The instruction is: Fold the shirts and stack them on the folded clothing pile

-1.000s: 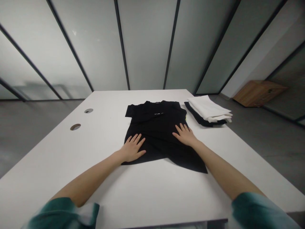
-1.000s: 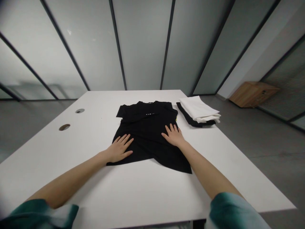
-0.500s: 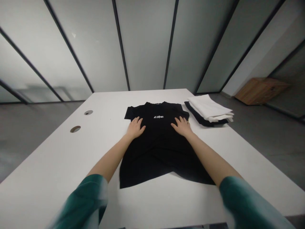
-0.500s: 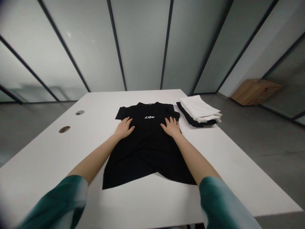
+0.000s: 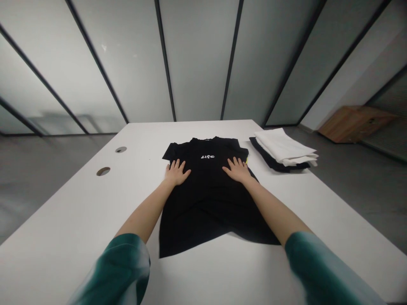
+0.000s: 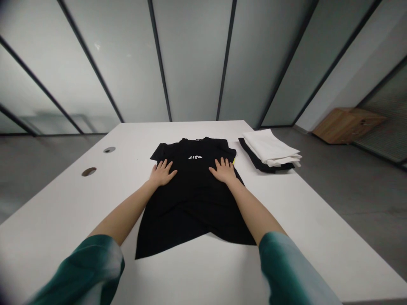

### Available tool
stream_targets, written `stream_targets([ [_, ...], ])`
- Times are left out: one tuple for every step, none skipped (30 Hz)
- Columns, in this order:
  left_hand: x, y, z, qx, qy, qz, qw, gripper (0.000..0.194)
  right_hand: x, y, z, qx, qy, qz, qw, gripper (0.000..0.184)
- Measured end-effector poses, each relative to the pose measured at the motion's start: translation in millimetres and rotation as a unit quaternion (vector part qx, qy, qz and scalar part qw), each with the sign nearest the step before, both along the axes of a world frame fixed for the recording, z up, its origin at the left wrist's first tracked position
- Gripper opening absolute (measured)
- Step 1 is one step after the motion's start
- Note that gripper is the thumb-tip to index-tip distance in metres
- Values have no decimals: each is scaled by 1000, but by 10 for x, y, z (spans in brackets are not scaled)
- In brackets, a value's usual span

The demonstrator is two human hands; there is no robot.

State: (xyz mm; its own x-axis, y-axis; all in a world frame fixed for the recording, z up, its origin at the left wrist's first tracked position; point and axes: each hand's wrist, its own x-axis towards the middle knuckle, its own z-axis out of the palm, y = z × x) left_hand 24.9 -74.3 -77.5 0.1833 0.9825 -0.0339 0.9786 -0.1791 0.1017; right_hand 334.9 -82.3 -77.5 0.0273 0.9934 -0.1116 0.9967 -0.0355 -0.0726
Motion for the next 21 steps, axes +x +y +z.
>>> stream_targets([
  [-43, -14, -4, 5, 0, 1, 1000, 72, -31, 4, 2, 0, 2, 2, 1000, 78],
  [-80, -30, -7, 10, 1, 0, 1000, 71, -56, 0, 5, 0, 4, 2, 1000, 78],
  [-111, -49, -10, 15, 1, -1, 1000, 71, -74, -15, 8, -1, 5, 1, 1000, 78],
  [-134, -69, -12, 18, 2, -3, 1000, 71, -85, -40, 13, -1, 5, 0, 1000, 78],
  [-150, -92, -14, 19, 4, -6, 1000, 70, -90, -77, 17, -2, 4, -1, 1000, 78],
  [-159, -116, -17, 18, 6, -8, 1000, 71, -92, -126, 20, -4, 2, -1, 1000, 78],
  [-163, -145, -20, 17, 8, -10, 1000, 71, -93, -186, 21, -6, -1, 0, 1000, 78],
  [-165, -178, -25, 16, 11, -13, 1000, 71, -95, -256, 20, -8, -4, 0, 1000, 78],
  [-166, -218, -32, 15, 13, -18, 1000, 71, -99, -334, 16, -10, -8, 0, 1000, 78],
  [-167, -266, -40, 16, 14, -24, 999, 71, -106, -418, 10, -12, -12, -1, 1000, 78],
  [-171, -320, -47, 18, 15, -32, 999, 71, -114, -503, 5, -13, -15, -2, 1000, 78],
  [-177, -378, -51, 20, 16, -41, 999, 71, -122, -586, 2, -14, -17, -4, 1000, 78],
  [-186, -437, -50, 24, 16, -50, 998, 70, -126, -660, 6, -15, -20, -5, 1000, 78],
  [-199, -490, -41, 30, 16, -58, 998, 69, -124, -720, 19, -16, -21, -4, 1000, 79],
  [-216, -530, -22, 37, 15, -67, 997, 68, -112, -761, 44, -18, -23, -1, 1000, 79],
  [-238, -551, 7, 45, 14, -77, 996, 66, -89, -778, 80, -21, -23, 8, 999, 78],
  [-266, -547, 44, 52, 9, -83, 995, 63, -53, -768, 126, -20, -20, 20, 999, 75],
  [-298, -515, 86, 60, -1, -83, 995, 59, -7, -731, 177, -14, -15, 31, 999, 70],
  [-335, -456, 128, 70, -15, -75, 995, 55, 46, -669, 230, 3, -8, 37, 999, 64],
  [-375, -374, 166, 85, -32, -54, 994, 51, 104, -585, 278, 29, -2, 35, 999, 58],
  [-417, -275, 194, 105, -48, -21, 993, 48, 160, -485, 316, 60, 1, 23, 998, 54],
])
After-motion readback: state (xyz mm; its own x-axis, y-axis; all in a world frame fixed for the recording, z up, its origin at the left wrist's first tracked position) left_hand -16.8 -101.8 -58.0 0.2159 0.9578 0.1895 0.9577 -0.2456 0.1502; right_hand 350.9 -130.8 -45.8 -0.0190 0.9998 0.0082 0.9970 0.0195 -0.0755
